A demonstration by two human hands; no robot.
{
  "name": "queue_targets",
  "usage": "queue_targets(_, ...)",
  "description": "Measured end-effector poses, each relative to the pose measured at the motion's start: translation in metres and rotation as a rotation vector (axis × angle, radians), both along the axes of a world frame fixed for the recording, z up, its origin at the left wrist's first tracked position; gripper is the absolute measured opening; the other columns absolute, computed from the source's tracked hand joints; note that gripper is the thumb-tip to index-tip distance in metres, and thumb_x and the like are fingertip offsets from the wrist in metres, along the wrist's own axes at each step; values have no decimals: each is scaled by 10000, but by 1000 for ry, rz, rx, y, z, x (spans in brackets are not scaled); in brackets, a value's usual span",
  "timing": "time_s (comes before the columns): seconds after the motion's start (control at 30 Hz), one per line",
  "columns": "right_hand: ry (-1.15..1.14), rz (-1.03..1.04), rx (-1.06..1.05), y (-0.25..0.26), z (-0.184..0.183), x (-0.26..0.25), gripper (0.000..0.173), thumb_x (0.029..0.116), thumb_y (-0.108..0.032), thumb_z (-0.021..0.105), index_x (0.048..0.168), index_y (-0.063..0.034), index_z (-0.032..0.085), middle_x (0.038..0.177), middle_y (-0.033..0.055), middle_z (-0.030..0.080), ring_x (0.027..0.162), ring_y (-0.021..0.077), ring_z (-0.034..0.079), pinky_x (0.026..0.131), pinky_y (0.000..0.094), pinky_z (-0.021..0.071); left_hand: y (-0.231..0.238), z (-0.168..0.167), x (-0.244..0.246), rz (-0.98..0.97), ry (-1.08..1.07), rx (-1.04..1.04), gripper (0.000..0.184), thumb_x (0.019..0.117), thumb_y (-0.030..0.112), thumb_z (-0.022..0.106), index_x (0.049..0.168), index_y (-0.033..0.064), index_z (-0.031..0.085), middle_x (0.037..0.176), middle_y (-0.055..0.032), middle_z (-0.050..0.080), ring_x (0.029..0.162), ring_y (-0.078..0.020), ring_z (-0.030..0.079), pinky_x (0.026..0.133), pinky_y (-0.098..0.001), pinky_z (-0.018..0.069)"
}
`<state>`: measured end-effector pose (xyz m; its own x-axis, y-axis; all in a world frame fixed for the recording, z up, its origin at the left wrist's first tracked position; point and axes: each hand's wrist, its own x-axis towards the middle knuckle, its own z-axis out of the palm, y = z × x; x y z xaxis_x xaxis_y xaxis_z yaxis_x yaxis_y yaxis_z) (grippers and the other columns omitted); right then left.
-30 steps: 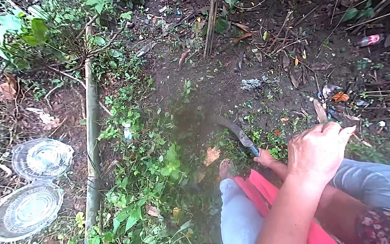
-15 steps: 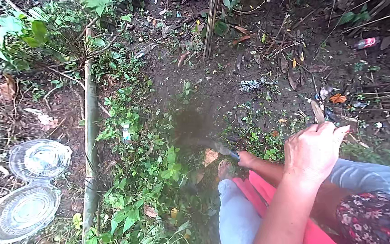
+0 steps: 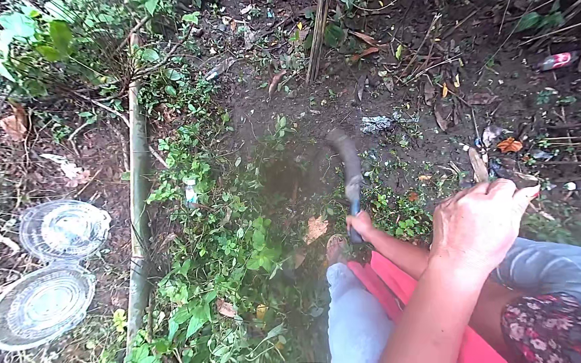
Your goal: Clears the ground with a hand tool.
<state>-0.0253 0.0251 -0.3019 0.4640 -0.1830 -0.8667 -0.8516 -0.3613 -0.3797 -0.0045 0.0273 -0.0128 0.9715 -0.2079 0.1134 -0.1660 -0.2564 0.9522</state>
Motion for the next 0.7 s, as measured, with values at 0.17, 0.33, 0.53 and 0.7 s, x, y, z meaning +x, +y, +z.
queue_targets(0.17, 166, 752, -126, -46, 12, -36, 651, 915, -166, 736, 1489, -8, 470, 1314, 289, 629, 1195, 437, 641, 1020, 615, 496, 1, -2, 0, 12, -6, 14, 188, 993, 169, 662, 915, 25, 754, 824, -98, 738, 758, -224, 730, 666, -392, 591)
queue_targets(0.33, -43, 295, -115, -62, 19, -21, 589, 953, -136, 687, 1460, 37, 442, 1063, 236, 677, 800, 303, 710, 791, 481, 597, 1, -2, -1, 4, -20, 17, 192, 994, 179, 663, 907, 32, 749, 810, -92, 730, 751, -219, 724, 656, -389, 585)
queue_targets(0.53, -36, -117, -27, -8, 8, 1, 478, 966, -43, 644, 1386, 49, 434, 935, 168, 627, 677, 222, 656, 670, 378, 587, -1, 1, 0, -19, 5, 20, 201, 1002, 184, 652, 933, 27, 756, 825, -102, 735, 771, -231, 731, 673, -400, 589)
queue_targets(0.7, 193, 750, -236, -53, 13, -22, 657, 935, -171, 704, 1518, -29, 437, 1343, 275, 624, 1211, 430, 642, 1021, 616, 501, 0, 0, 1, -15, 10, 17, 214, 1006, 185, 645, 926, 19, 755, 821, -101, 735, 762, -229, 730, 671, -397, 590)
